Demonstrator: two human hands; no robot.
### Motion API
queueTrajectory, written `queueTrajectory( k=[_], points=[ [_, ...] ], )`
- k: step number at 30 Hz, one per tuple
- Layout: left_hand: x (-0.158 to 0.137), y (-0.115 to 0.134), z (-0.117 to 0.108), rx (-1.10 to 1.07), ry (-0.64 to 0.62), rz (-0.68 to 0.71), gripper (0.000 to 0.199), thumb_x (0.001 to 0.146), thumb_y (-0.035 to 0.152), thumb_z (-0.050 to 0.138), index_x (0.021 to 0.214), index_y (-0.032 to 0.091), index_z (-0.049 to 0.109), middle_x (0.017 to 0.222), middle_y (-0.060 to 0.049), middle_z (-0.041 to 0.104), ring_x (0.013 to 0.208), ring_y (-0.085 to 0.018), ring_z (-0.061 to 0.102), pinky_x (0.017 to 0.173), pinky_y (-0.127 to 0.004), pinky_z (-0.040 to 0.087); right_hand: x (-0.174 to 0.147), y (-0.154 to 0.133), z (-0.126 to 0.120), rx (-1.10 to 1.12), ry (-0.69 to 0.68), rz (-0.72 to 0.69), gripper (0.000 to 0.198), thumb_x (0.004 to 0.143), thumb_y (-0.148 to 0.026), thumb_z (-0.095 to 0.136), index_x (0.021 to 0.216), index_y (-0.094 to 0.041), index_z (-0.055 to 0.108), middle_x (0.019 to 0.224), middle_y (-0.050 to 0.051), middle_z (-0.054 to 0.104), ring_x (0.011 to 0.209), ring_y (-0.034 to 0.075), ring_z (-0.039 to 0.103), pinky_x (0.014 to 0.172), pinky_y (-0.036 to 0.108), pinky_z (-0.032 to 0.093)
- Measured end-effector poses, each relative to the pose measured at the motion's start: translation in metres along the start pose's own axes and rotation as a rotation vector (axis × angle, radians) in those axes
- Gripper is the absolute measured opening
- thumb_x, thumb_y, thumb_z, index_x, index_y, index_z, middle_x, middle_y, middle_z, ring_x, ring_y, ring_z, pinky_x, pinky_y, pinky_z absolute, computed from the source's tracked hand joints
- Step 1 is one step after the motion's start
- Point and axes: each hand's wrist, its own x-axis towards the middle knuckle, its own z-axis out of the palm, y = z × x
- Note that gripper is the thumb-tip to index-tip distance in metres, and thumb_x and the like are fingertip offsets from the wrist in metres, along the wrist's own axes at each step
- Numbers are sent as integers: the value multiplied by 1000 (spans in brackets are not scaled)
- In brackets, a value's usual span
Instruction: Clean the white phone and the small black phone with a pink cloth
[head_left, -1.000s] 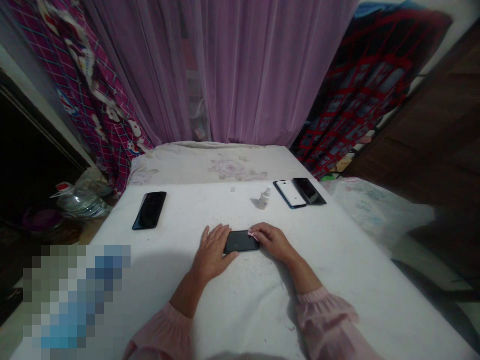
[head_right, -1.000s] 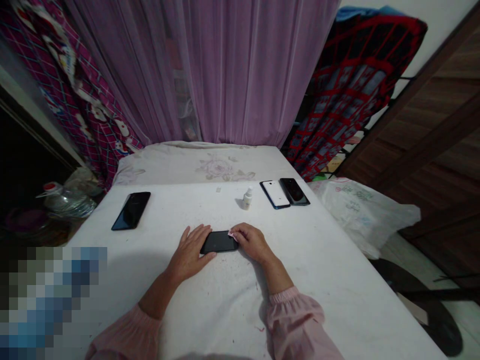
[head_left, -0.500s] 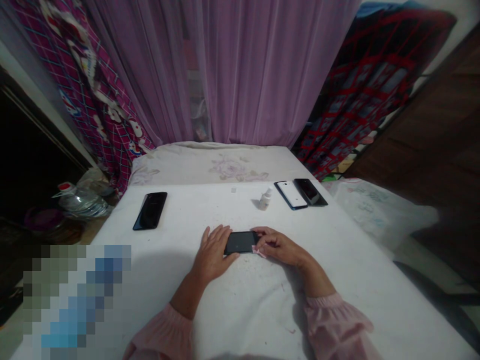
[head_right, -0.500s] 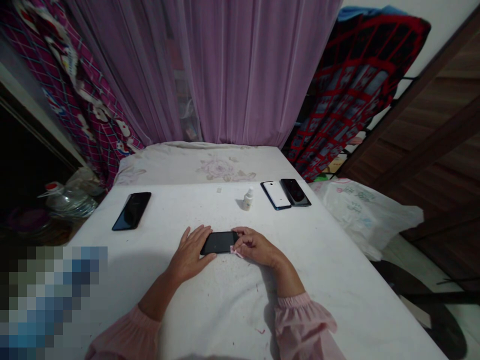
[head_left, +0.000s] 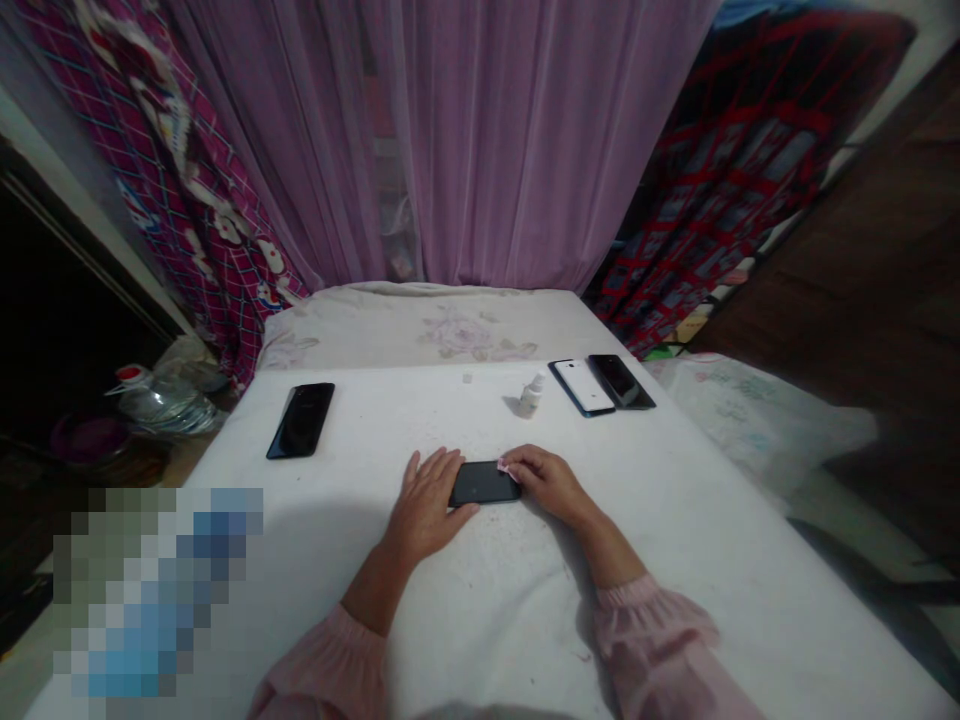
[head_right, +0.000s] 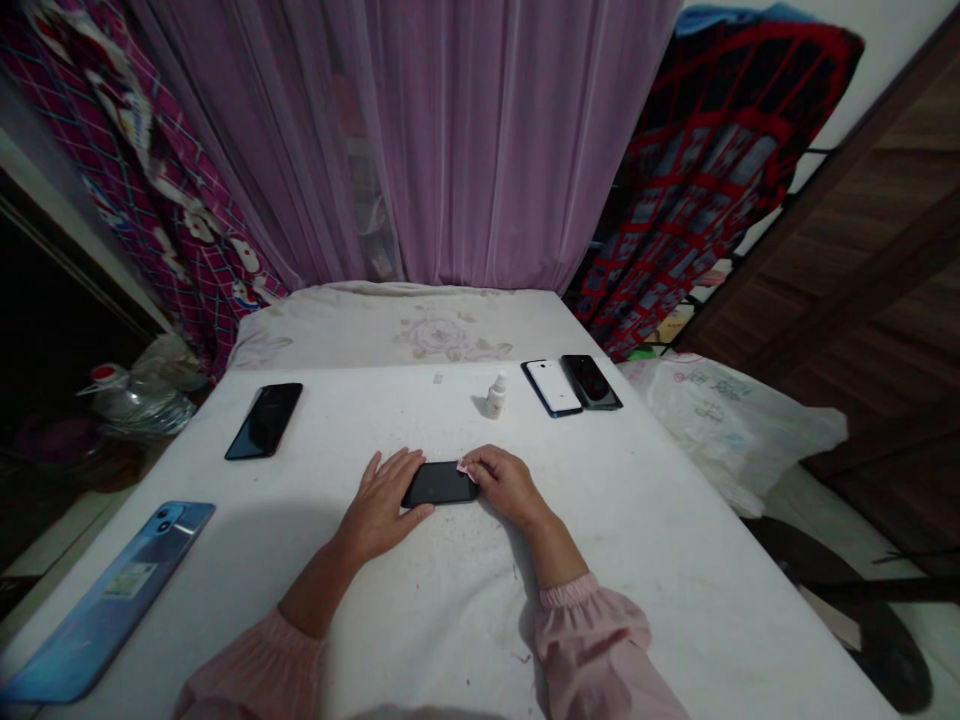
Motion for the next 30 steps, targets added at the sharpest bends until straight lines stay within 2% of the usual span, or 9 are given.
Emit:
queueTrajectory(
  k=[5,9,15,18,25,30],
  points=[
    [0,1,-1,-6,-6,-5,61,90,46,58,142,19,42,148,-12,48,142,-29,36,119,-56,15,0,-1,1,-52,15,20,18,87,-32,56,91,-24,72,94,4,74,88,20,67,82,32,50],
    [0,2,-3,-6,-9,-5,61,90,45,57,142,19,42,148,-12,48,142,-29,36,119,-55,14,-1,-4,-4,1,-42,-16,18,87,-29,56,89,-23,72,95,5,73,88,19,66,83,32,50],
    [-1,1,-2,2,3,-2,60,90,45,58,142,20,43,147,-12,49,141,-29,37,120,-55,14,-7,-5,-12,76,-203,-81,17,86,-32,61,82,-23,75,107,10,66,114,24,58,94,37,48],
    [-1,2,-2,5,11,5,60,90,45,57,142,20,43,147,-13,49,141,-29,37,120,-55,14,-8,-8,-13,29,-228,-83,16,86,-33,63,82,-24,76,117,10,63,118,26,56,98,41,45],
    [0,2,-4,-1,-9,0,59,90,46,58,142,20,43,148,-12,49,142,-29,36,120,-55,15,4,-12,-6,-22,-253,-112,13,84,-26,64,81,-24,76,115,9,66,109,24,60,95,41,46],
    [0,2,-4,5,-20,-7,61,90,45,59,142,18,43,148,-13,48,142,-29,35,119,-56,15,13,-10,-1,-9,-215,-113,16,84,-21,59,83,-23,75,99,6,71,97,21,63,89,37,46]
  ],
)
